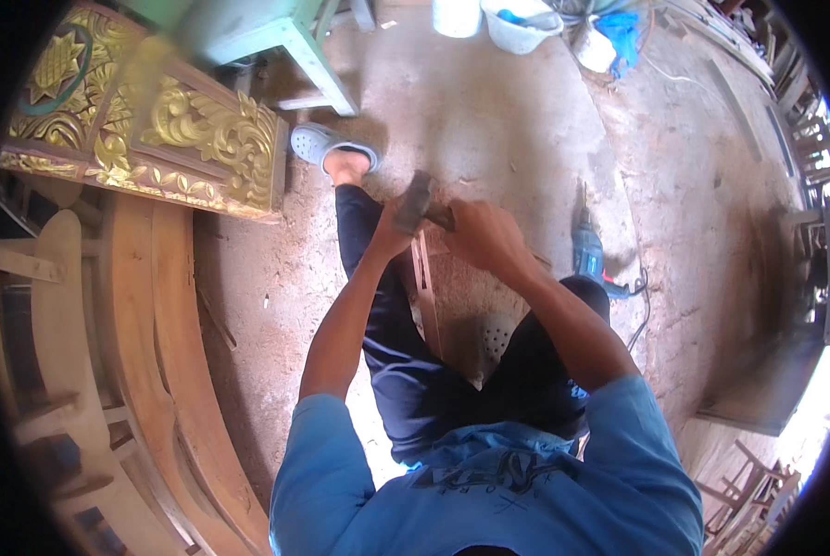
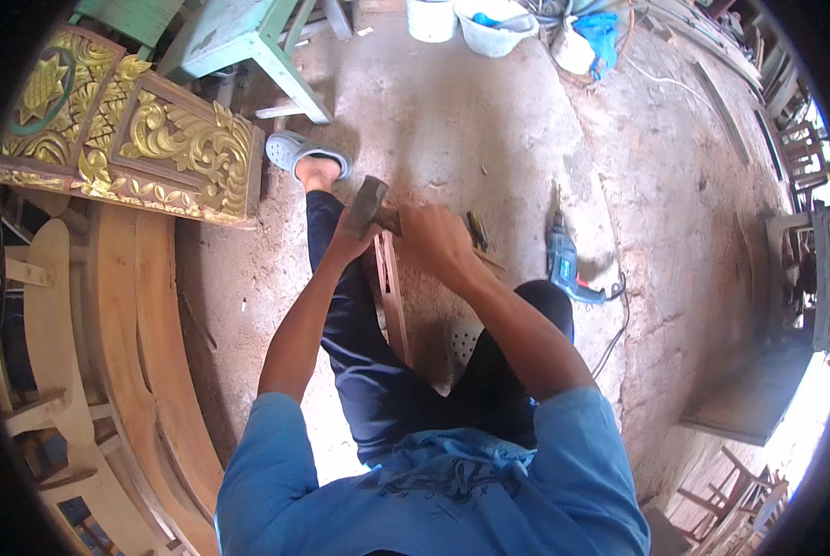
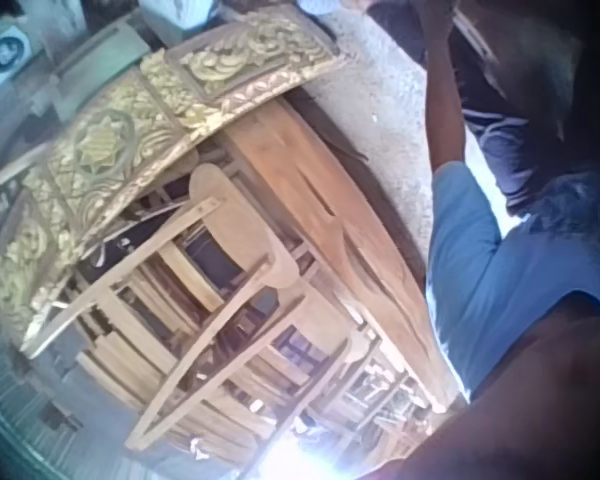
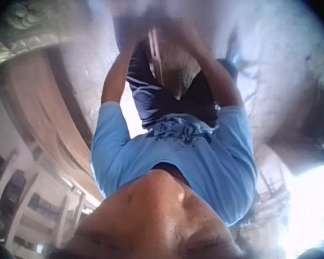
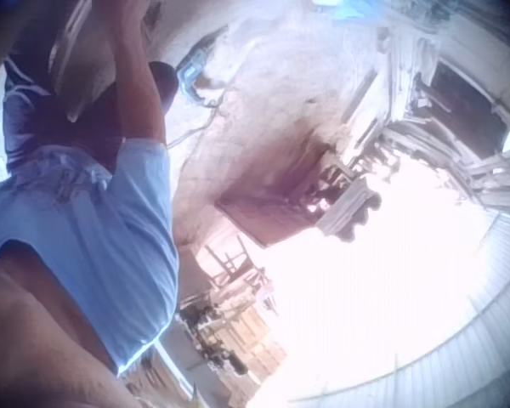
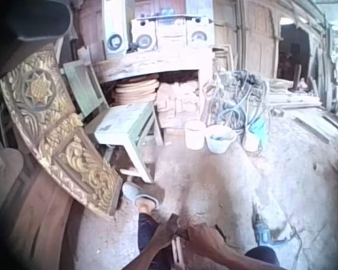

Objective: The person sits on the floor and uses a chisel and hammer to carve a small wooden piece. They repeatedly strike the chisel to shape the wood, occasionally adjusting the piece's position.

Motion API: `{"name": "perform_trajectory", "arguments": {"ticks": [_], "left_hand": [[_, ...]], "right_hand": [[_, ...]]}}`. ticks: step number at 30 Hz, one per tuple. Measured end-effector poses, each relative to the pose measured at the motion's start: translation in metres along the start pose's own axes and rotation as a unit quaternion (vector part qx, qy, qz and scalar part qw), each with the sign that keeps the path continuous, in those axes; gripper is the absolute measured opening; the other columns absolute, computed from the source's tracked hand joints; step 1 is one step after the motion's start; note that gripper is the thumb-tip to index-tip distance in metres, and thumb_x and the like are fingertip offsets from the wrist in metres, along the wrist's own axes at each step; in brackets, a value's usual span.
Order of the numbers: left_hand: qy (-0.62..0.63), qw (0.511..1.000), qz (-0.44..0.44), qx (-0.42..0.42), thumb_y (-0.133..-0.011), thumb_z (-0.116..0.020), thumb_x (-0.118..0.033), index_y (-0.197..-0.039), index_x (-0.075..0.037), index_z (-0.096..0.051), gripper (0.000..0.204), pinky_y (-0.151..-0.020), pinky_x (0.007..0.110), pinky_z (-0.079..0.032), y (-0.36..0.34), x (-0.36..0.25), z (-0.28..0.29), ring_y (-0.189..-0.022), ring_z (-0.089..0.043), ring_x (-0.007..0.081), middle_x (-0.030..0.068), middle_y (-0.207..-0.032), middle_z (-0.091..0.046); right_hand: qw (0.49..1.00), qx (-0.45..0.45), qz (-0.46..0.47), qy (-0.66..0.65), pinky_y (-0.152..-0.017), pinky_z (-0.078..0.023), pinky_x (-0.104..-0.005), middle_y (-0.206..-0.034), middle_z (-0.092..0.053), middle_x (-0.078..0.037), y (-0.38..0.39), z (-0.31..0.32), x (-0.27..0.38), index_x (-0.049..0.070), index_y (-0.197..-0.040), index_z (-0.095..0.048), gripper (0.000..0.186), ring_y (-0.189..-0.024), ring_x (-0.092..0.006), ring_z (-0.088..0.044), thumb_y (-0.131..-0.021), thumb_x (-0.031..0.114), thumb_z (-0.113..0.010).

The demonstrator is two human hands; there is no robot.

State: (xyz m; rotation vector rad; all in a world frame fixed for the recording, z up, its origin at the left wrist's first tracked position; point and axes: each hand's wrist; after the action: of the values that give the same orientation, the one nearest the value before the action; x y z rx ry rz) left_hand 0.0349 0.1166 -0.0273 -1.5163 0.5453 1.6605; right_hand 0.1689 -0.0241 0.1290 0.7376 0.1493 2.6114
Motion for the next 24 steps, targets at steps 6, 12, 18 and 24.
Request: {"name": "perform_trajectory", "arguments": {"ticks": [6,12,18,24], "left_hand": [[0.075,0.986,0.097,0.111,-0.095,-0.067,-0.045,-0.096,-0.001,-0.068,0.043,-0.081,0.028,-0.048,-0.026,-0.03,0.018,-0.087,-0.06,0.0109,0.0035,-0.093,-0.067],[0.02,0.983,0.184,-0.004,-0.104,-0.053,-0.046,-0.073,0.0,-0.064,0.057,-0.078,0.031,-0.047,-0.02,-0.041,-0.004,-0.075,-0.061,0.0144,0.0055,-0.073,-0.065],[0.124,0.973,0.08,-0.179,-0.094,-0.071,-0.028,-0.068,-0.003,-0.059,0.038,-0.062,0.03,-0.041,0.043,-0.043,-0.052,-0.065,-0.053,0.0113,0.0022,-0.065,-0.057],[-0.009,0.999,0.015,-0.051,-0.075,-0.088,-0.018,-0.082,-0.004,-0.063,0.029,-0.068,0.029,-0.046,0.044,-0.025,-0.026,-0.075,-0.058,0.0113,0.0029,-0.08,-0.06]], "right_hand": [[0.996,-0.019,-0.059,-0.06,-0.071,-0.054,-0.0501,-0.08,-0.069,-0.024,0.117,0.065,-0.045,0.004,-0.106,-0.067,0.033,-0.079,-0.0438,-0.068,-0.081,0.024,-0.075],[0.972,-0.052,-0.218,-0.076,-0.064,-0.052,-0.0483,-0.073,-0.067,-0.024,0.184,0.033,-0.081,0.002,-0.098,-0.066,0.027,-0.074,-0.043,-0.068,-0.08,0.02,-0.077],[0.96,-0.101,-0.227,-0.126,-0.061,-0.049,-0.0438,-0.071,-0.066,-0.022,0.185,0.02,-0.099,-0.003,-0.092,-0.065,0.027,-0.063,-0.0384,-0.065,-0.082,0.02,-0.076],[0.961,-0.051,-0.227,-0.151,-0.062,-0.05,-0.0437,-0.072,-0.066,-0.022,0.165,0.031,-0.098,-0.002,-0.094,-0.065,0.029,-0.066,-0.0395,-0.066,-0.082,0.022,-0.076]]}}
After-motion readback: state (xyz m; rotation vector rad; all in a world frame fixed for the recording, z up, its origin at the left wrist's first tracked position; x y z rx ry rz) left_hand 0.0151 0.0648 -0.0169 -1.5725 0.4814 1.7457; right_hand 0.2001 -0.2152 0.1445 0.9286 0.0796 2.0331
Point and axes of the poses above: each hand's wrist, its own y-axis away from the middle knuckle, its own z-axis out of the back of the hand, x = y × z
